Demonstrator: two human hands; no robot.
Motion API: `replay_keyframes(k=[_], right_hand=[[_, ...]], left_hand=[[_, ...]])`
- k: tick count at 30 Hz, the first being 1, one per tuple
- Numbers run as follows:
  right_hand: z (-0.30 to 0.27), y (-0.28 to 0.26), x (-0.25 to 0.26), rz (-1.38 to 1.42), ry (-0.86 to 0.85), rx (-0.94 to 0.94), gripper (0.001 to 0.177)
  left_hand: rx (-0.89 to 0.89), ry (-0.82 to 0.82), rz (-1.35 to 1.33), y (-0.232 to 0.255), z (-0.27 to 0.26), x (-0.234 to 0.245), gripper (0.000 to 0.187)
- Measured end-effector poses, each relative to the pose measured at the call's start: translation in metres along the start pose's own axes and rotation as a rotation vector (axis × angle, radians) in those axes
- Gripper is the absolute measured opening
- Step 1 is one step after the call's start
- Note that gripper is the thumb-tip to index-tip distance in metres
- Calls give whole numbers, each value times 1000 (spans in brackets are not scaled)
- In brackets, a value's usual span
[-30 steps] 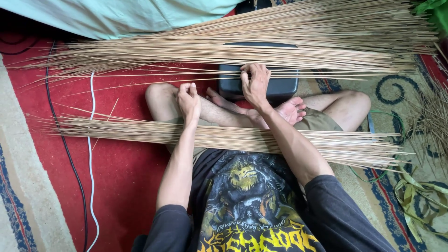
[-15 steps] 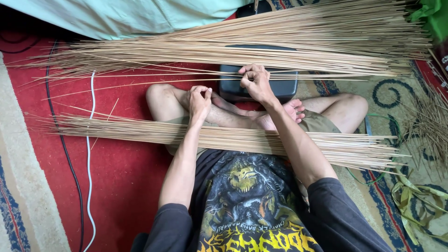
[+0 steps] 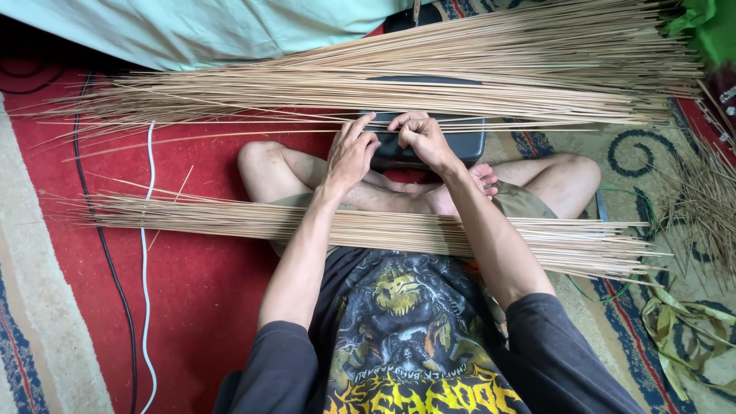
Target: Gathering and aligning long thin wooden sticks into organized bundles while sitting on the floor.
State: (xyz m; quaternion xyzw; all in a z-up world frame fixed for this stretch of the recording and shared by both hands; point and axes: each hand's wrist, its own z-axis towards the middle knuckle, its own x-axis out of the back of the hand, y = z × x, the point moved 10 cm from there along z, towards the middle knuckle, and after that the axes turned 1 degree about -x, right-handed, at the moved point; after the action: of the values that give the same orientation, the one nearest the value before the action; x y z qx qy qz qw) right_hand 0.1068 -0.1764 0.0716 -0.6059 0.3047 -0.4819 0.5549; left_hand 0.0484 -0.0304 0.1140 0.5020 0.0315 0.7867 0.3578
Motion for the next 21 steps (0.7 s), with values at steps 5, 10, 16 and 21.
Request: replay_keyframes(k=[5,10,16,21], right_hand=[[0,1,0,19,13,-4,19],[-2,-19,-1,-15,45,-64,21],[-3,-22,-3,-169,48,-26,16],[-2,-22,-4,-189,37,-78,17]], left_hand=[[29,1,-106,-24,2,-6,16],[66,81,-229,-27,1,19,12],[157,73,-295,-32,-12,37,12],[257,-112,-351,-9,-26,58,10]])
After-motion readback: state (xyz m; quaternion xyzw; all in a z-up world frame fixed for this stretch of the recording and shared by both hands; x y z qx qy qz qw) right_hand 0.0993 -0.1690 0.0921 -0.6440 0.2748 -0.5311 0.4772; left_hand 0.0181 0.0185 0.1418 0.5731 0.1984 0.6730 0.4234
